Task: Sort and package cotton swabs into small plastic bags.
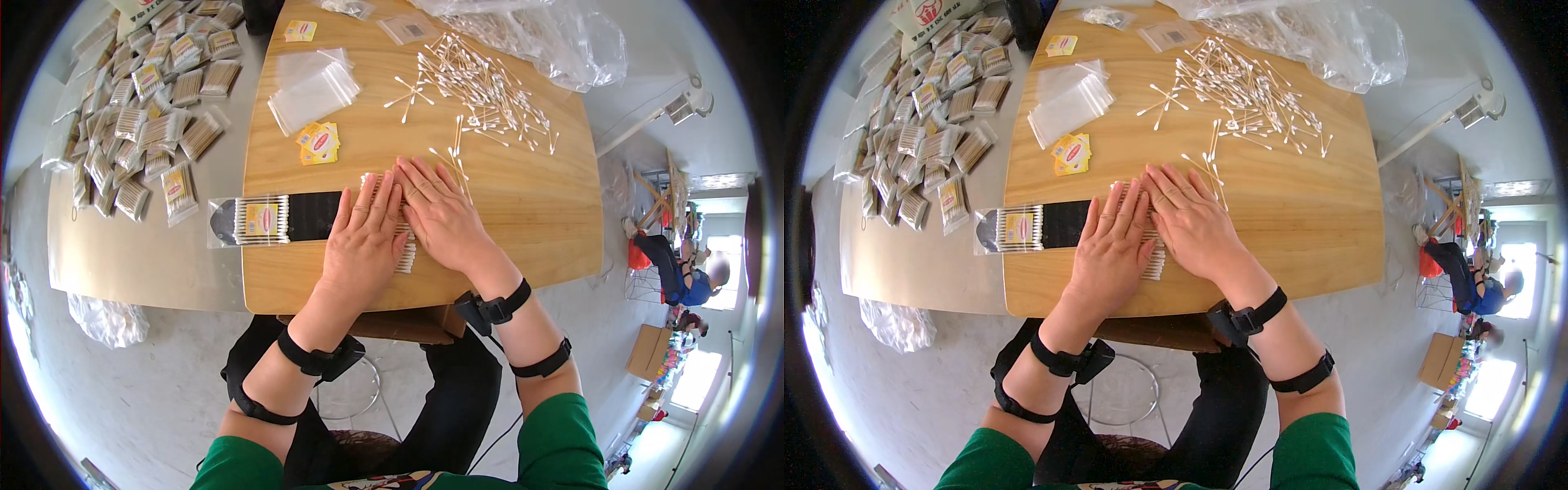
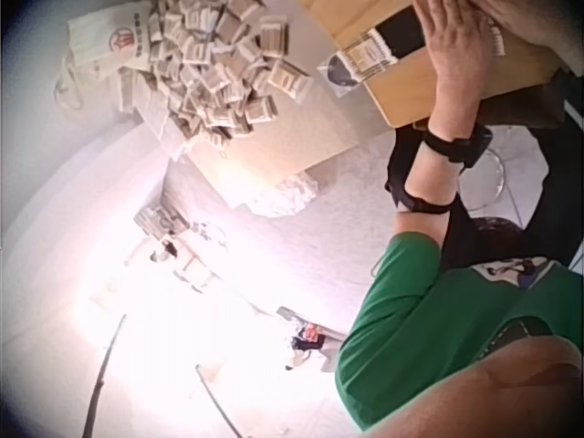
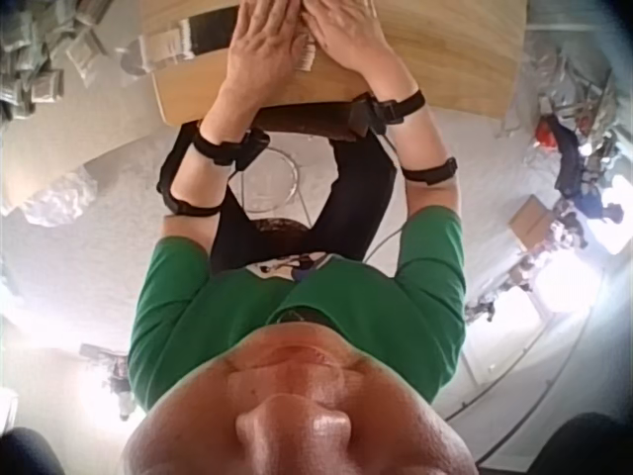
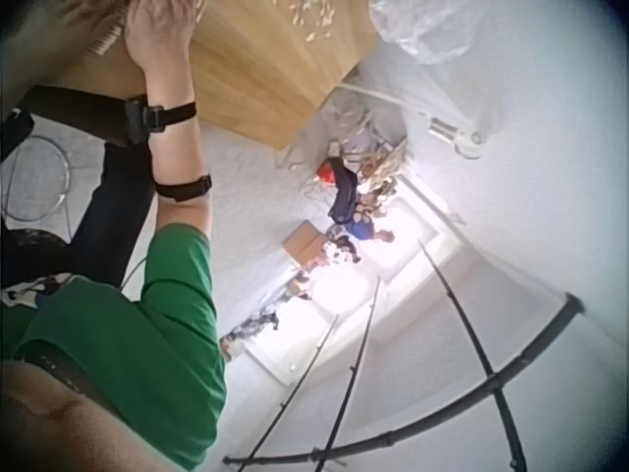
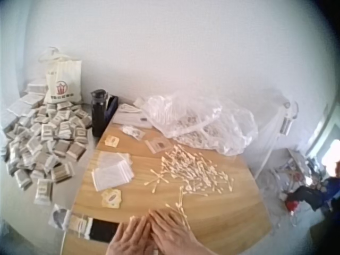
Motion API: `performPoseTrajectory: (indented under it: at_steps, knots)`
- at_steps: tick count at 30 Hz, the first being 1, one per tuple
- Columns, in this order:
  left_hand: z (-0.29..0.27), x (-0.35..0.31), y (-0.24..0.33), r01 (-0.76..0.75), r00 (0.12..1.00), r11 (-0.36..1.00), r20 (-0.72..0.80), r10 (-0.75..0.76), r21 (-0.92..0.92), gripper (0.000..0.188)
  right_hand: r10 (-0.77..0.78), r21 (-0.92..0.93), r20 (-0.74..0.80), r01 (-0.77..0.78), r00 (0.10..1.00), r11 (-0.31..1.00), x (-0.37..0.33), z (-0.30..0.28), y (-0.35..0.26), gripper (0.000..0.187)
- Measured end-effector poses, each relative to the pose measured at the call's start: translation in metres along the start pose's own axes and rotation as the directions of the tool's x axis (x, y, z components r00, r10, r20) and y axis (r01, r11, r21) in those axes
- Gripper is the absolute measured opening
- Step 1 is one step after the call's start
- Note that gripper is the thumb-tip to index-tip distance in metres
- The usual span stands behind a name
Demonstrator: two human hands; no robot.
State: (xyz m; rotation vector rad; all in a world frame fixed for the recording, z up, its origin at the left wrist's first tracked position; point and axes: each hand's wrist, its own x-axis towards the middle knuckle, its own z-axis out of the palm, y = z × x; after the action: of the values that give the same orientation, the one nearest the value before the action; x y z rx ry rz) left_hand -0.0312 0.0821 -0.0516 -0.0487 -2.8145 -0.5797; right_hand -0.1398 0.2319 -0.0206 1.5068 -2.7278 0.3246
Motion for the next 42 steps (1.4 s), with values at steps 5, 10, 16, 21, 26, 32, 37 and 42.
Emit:
performPoseTrajectory:
  at_steps: [5,10,16,21,26,32,37,42]
  knots:
    - [0.000,-0.001,-0.001,0.002,1.000,1.000,-0.003,-0.002,-0.007,0.064,-0.005,-0.037,-0.009,0.005,1.000,0.999,0.010,0.002,0.010,0.053]
    - [-0.001,-0.002,-0.003,-0.003,1.000,1.000,0.004,0.003,-0.005,0.063,-0.042,-0.053,-0.018,0.041,0.999,0.998,0.030,0.008,0.024,0.054]
    - [0.001,0.000,0.003,-0.004,1.000,1.000,-0.003,0.004,-0.023,0.063,0.005,-0.089,-0.053,-0.009,0.999,0.996,0.063,0.013,0.045,0.052]
    - [-0.001,-0.002,-0.002,0.001,1.000,1.000,0.003,0.000,-0.022,0.062,-0.005,-0.010,-0.188,0.003,0.982,1.000,0.047,-0.005,0.020,0.054]
    - [-0.003,-0.001,0.001,-0.002,1.000,1.000,0.029,0.002,0.021,0.059,0.105,0.186,-0.112,-0.083,0.988,0.979,-0.029,-0.008,-0.032,0.060]
    - [0.005,-0.001,-0.004,-0.019,0.999,1.000,-0.048,0.019,-0.011,0.057,0.191,0.033,-0.045,-0.190,0.981,0.981,-0.053,0.001,-0.068,0.061]
    - [-0.007,-0.002,-0.013,-0.031,1.000,0.995,0.001,0.031,-0.097,0.049,0.204,-0.011,-0.072,-0.205,0.976,0.979,-0.052,0.005,-0.069,0.060]
    - [-0.019,-0.016,-0.021,-0.041,0.999,0.999,0.022,0.041,-0.006,0.049,0.210,-0.016,-0.065,-0.211,0.976,0.977,-0.050,0.007,-0.069,0.059]
